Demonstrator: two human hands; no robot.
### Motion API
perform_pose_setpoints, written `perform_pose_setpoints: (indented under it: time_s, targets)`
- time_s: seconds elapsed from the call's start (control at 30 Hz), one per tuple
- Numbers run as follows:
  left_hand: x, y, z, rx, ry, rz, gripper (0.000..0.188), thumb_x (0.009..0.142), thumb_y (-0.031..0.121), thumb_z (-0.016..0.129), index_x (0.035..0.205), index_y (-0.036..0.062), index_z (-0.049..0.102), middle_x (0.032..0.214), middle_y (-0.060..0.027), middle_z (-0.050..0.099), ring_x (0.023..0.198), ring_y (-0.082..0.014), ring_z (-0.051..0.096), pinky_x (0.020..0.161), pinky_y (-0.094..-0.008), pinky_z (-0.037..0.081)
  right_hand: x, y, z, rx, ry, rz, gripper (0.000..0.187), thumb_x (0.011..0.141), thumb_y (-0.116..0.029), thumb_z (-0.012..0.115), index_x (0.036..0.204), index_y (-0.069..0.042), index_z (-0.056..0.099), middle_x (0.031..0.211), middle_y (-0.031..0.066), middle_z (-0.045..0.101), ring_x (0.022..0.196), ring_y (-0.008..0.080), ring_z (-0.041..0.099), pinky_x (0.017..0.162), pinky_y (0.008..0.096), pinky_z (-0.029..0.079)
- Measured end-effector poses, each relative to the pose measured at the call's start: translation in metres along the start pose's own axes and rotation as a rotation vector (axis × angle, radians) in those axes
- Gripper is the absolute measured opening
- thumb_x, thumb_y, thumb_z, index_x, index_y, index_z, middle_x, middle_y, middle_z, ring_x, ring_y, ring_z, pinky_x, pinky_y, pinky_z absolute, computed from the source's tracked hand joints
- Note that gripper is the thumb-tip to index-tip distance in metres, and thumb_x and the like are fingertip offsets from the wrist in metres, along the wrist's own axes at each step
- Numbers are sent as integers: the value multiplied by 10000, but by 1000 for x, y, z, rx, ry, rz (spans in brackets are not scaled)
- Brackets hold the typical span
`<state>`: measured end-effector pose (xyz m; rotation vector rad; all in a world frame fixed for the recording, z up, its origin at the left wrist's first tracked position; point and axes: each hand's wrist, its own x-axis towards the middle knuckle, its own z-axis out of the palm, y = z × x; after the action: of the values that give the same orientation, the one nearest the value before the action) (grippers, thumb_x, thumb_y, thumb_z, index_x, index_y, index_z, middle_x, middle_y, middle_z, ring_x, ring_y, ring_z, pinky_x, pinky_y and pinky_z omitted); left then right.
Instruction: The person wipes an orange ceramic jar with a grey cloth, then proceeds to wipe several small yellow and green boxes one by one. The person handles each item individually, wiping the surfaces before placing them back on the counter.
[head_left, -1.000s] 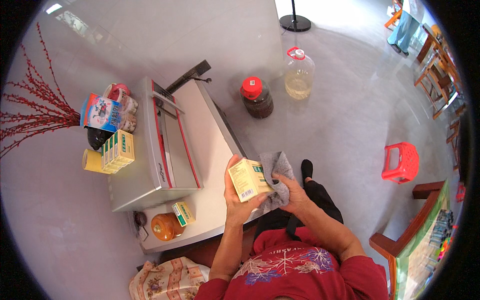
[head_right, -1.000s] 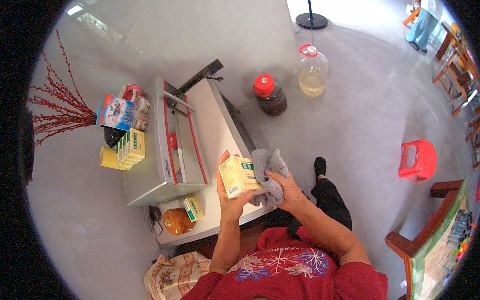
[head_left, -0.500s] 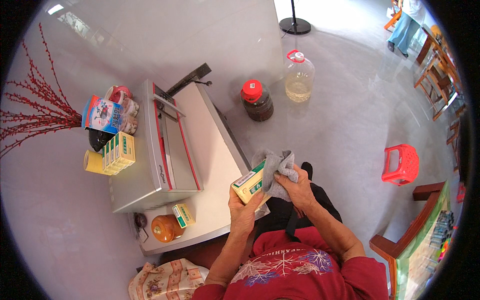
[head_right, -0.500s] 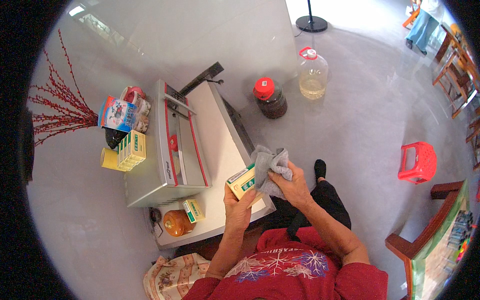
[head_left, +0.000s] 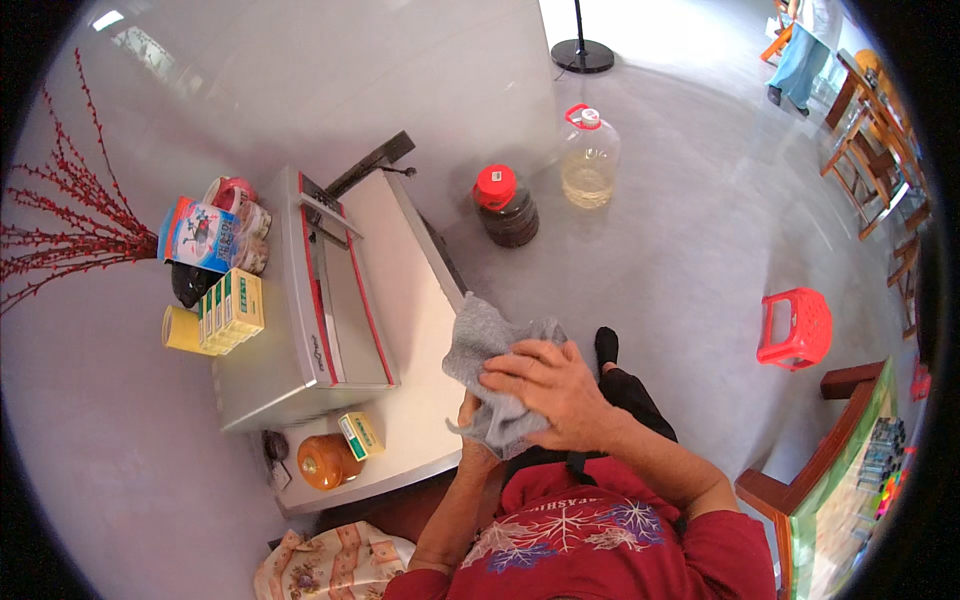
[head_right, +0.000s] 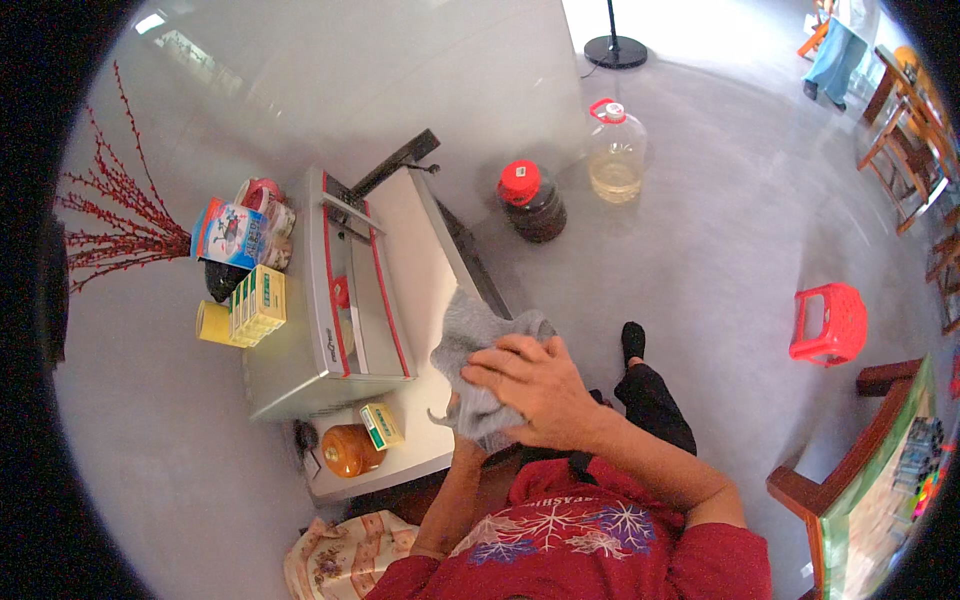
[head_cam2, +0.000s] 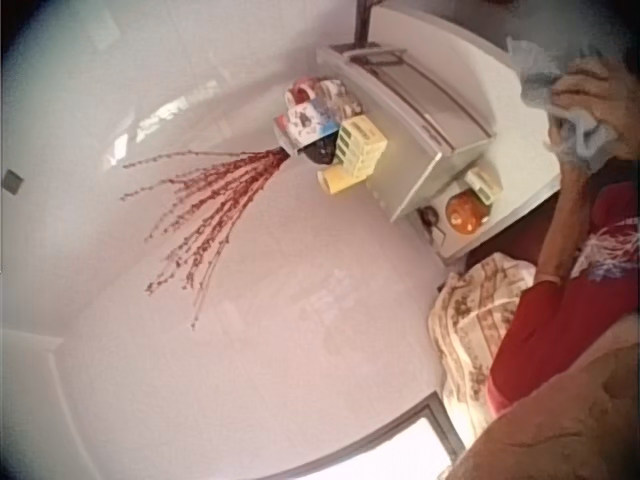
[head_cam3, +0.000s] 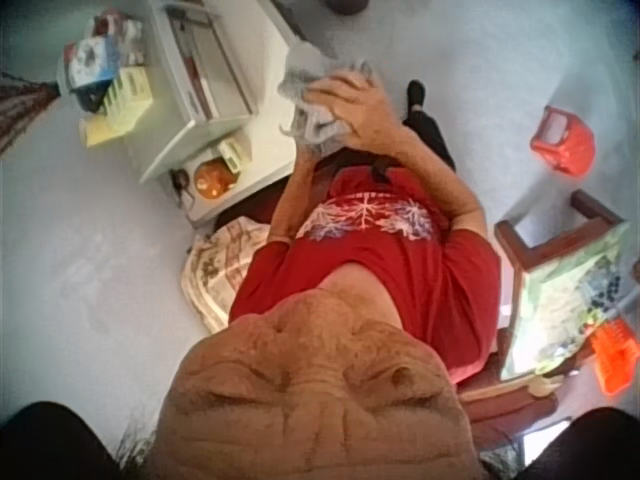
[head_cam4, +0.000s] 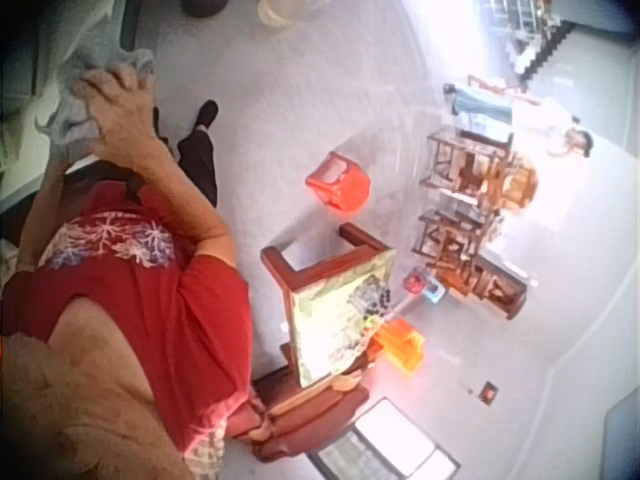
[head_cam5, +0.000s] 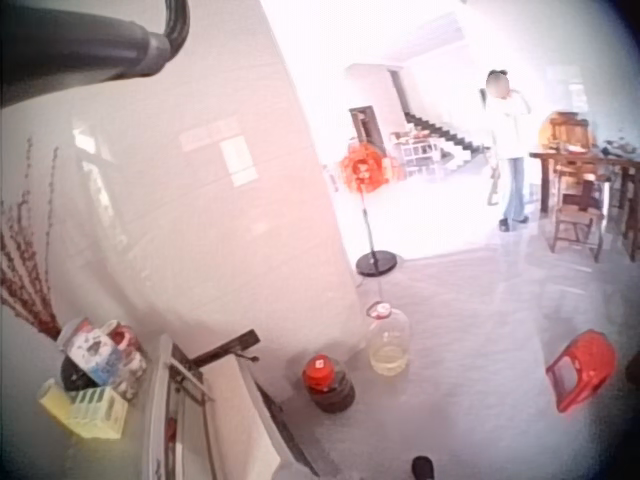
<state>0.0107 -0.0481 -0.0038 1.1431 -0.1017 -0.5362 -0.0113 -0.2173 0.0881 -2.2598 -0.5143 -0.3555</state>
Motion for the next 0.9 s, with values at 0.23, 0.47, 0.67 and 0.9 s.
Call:
perform_pose_setpoints:
  time_s: [0.23,0.47,0.67,0.9]
  targets:
    - [-8,23,17,359,118,245,582,678,-74,707,1198,5,457,1090,-99,580,1012,-161,550,875,-306,460,-9,53,25,623,282,381,275,797,-173,624,1054,-74,608,1073,90,583,976,247,540,838,340,420]
    - [-1,20,17,-10,141,190,511,729,-34,671,1179,4,432,1107,-111,572,1031,-186,563,902,-340,463,-23,69,49,1920,469,862,359,903,-266,511,1188,-49,492,1101,101,581,1009,223,574,890,360,462]
    - [4,13,21,-177,171,202,495,752,-60,632,1188,21,413,1122,-107,555,1046,-194,557,888,-344,489,-49,62,76,2116,464,895,370,884,-304,511,1179,-81,507,1120,101,577,1029,257,554,910,407,439]
    - [-4,9,20,191,95,346,563,715,-10,711,1202,36,434,1132,-76,551,1063,-158,531,906,-308,453,-60,73,76,1848,408,1045,368,838,-289,594,1128,-72,527,1056,79,590,972,236,573,842,418,471]
